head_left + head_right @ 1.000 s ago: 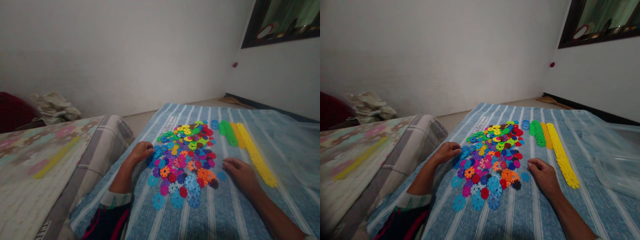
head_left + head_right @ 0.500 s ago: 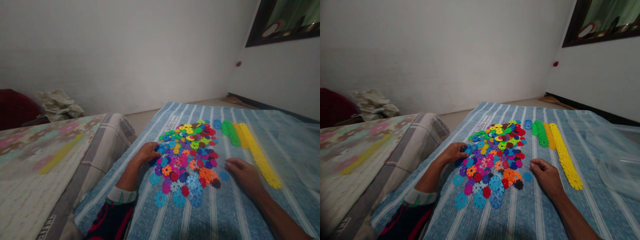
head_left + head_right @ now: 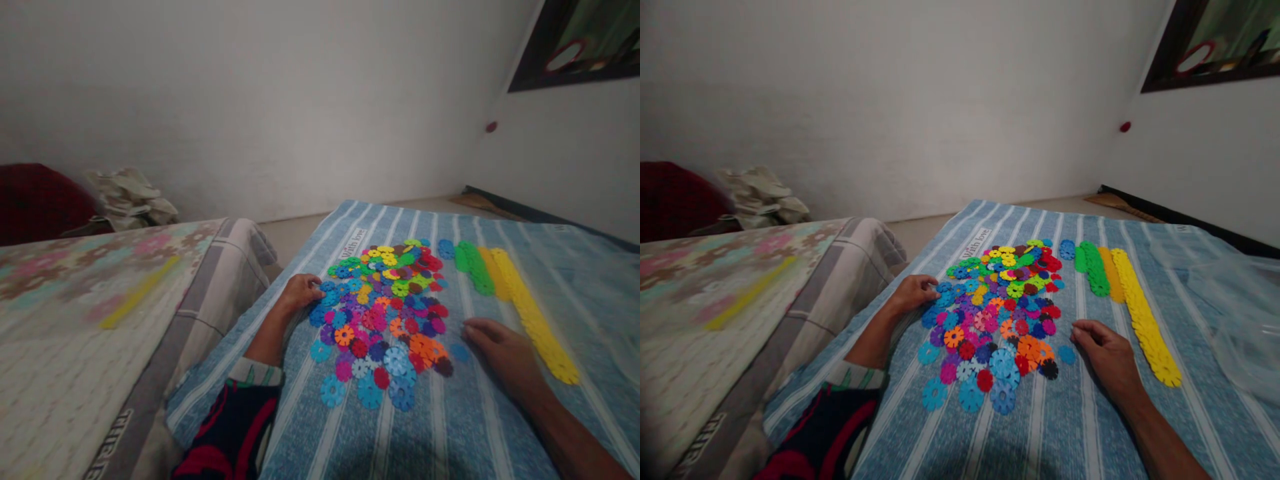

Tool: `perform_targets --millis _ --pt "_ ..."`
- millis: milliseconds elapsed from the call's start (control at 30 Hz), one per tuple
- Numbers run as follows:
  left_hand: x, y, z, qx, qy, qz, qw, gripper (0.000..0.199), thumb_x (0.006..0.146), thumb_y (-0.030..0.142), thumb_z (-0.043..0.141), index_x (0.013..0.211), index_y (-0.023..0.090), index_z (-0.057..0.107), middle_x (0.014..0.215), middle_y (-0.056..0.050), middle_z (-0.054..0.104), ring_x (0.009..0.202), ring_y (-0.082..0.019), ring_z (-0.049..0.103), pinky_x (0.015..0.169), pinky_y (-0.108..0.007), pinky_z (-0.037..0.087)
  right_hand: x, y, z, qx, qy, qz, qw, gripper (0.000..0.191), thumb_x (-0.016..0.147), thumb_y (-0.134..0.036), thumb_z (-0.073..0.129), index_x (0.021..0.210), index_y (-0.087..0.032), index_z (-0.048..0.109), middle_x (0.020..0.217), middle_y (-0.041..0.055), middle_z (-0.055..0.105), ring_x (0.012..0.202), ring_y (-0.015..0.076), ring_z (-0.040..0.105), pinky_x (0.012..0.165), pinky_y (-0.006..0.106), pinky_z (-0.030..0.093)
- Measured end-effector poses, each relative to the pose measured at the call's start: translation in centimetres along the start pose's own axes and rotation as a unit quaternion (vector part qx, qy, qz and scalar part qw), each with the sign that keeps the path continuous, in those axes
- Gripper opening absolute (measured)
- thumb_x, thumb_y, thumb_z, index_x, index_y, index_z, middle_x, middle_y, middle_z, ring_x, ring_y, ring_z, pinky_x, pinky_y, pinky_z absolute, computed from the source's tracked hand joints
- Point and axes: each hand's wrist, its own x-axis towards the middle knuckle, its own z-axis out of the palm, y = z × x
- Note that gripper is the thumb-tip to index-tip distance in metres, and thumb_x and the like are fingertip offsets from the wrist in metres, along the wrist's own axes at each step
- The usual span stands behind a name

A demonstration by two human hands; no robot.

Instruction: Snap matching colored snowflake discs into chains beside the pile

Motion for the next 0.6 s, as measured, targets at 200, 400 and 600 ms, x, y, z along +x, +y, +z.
perform_targets --millis 200,400,600 --pt "0.0 -0.4 -0.1 -0.012 0.014 -0.008 1.0 0.033 0.059 0.028 0.071 0.088 0.014 0.074 0.053 0.004 0.058 0.055 -0.016 0.058 0.054 -0.026 0.043 0.0 0.0 0.2 -0.007 0.009 -0.011 1.0 0.034 0.061 -0.046 0.069 0.078 -0.018 0.077 0.075 0.0061 0.076 0.076 0.0269 0.071 0.069 0.031 0.056" --pt "-0.5 0.8 -0.3 0.034 -0.005 0.011 0.999 0.039 0.057 0.035 0.075 0.09 0.015 0.075 0.065 0.001 0.065 0.067 -0.019 0.062 0.063 -0.028 0.045 -0.2 -0.1 0.1 -0.006 0.014 -0.018 1.0 0.033 0.061 -0.046 0.069 0.078 -0.018 0.077 0.076 0.0063 0.076 0.076 0.0273 0.071 0.069 0.032 0.056" --pt "-1.0 1.7 -0.1 0.121 -0.047 0.046 0.991 0.055 0.058 0.041 0.077 0.107 0.017 0.073 0.084 -0.001 0.07 0.077 -0.021 0.063 0.068 -0.028 0.046 -0.1 0.2 0.1 -0.01 0.022 -0.034 0.999 0.03 0.063 -0.045 0.069 0.077 -0.019 0.077 0.075 0.0056 0.076 0.074 0.0268 0.071 0.067 0.032 0.056"
